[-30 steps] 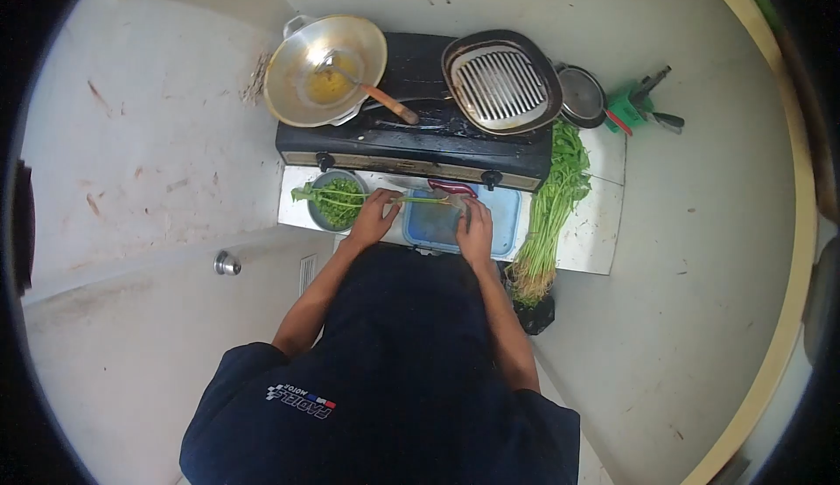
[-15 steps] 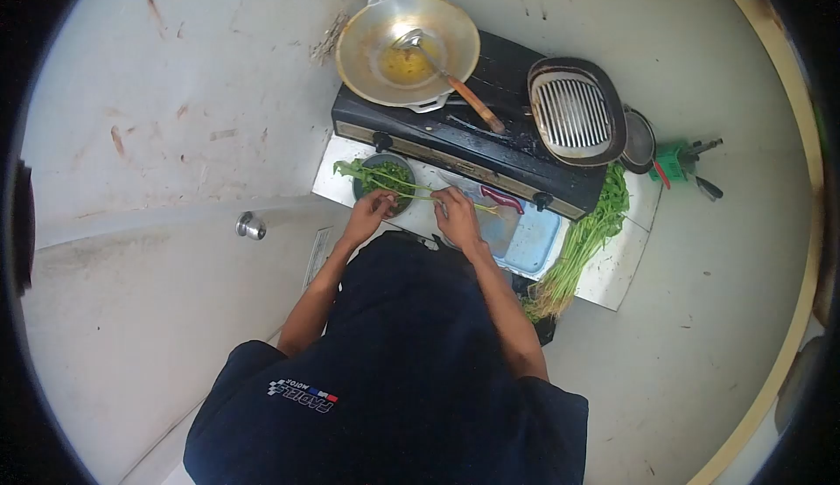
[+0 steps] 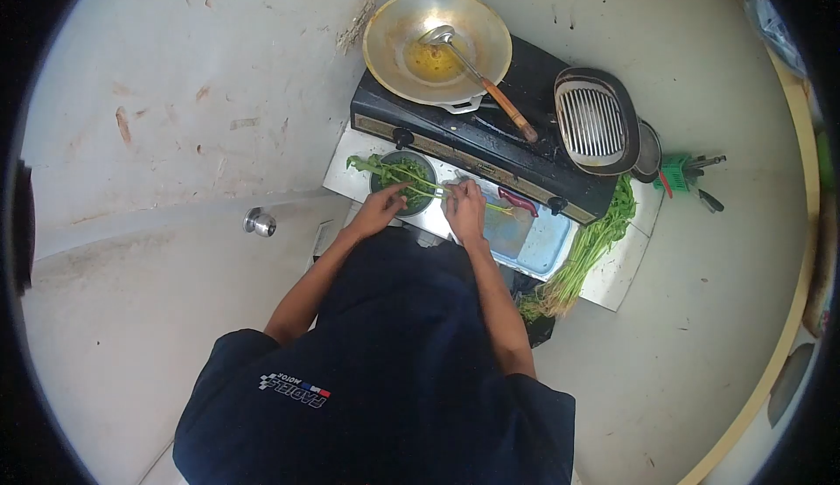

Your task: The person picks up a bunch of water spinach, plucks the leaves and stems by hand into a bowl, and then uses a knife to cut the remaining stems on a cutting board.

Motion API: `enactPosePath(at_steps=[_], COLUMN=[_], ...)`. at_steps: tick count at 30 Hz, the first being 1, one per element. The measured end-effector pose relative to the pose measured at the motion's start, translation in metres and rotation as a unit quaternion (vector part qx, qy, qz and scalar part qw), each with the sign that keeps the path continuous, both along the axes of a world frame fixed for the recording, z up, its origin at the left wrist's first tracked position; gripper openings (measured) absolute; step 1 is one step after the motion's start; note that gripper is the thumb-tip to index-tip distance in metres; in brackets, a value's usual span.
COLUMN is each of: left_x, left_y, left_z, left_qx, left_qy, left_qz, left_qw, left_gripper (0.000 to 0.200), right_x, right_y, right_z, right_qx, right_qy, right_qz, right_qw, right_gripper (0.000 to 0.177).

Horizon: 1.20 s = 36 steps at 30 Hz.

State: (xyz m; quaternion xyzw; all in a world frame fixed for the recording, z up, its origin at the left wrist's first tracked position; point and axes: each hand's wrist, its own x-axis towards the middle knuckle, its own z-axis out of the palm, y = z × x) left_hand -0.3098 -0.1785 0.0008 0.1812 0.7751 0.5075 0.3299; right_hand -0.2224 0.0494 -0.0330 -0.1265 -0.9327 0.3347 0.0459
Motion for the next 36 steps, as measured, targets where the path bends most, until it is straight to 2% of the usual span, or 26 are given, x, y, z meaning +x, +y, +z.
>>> enactPosePath(at_steps=[6, 10, 15, 18, 21, 24, 27, 30, 33, 36], left_x=[-0.006, -0.008, -0.016, -0.02, -0.026, -0.025, -0.029, -0.027, -0.029, -0.029], left_y=[0.014, 0.014, 0.012, 0.01, 0.011, 0.018, 0.023, 0.028, 0.036, 0.047], left_z=[-0.013, -0.018, -0.01, -0.011, -0.004, 0.022, 0.072, 0.086, 0.102, 0.12], left_qx=[-0.04, -0.016, -0.03, -0.007, 0.012, 0.116, 0.193, 0.286, 0.366, 0.388], left_qy=[0.059, 0.072, 0.03, -0.041, -0.052, -0.168, -0.212, -0.238, -0.297, -0.305], left_qz=[-0.078, -0.069, -0.062, -0.037, -0.029, 0.009, 0.008, 0.031, 0.045, 0.045], left_qw=[0.994, 0.995, 0.997, 0.998, 0.998, 0.979, 0.958, 0.928, 0.881, 0.869], left_gripper=[0.039, 0.04, 0.036, 0.036, 0.035, 0.033, 0.032, 0.031, 0.03, 0.03], right_x=[-0.005, -0.005, 0.0, 0.003, 0.007, 0.011, 0.014, 0.016, 0.012, 0.013], right_y=[-0.007, -0.008, -0.016, -0.023, -0.028, -0.03, -0.033, -0.039, -0.045, -0.045], right_z=[0.021, 0.054, 0.107, 0.136, 0.155, 0.159, 0.164, 0.175, 0.192, 0.202], right_qx=[-0.004, -0.025, -0.104, -0.132, -0.157, -0.176, -0.245, -0.332, -0.375, -0.36], right_qy=[0.084, 0.123, 0.154, 0.168, 0.159, 0.165, 0.171, 0.186, 0.211, 0.202], right_qz=[-0.044, -0.077, -0.107, -0.109, -0.116, -0.117, -0.131, -0.151, -0.143, -0.115], right_qw=[0.995, 0.989, 0.977, 0.971, 0.968, 0.963, 0.945, 0.912, 0.891, 0.903], right_gripper=[0.013, 0.014, 0.012, 0.012, 0.012, 0.013, 0.013, 0.013, 0.014, 0.015])
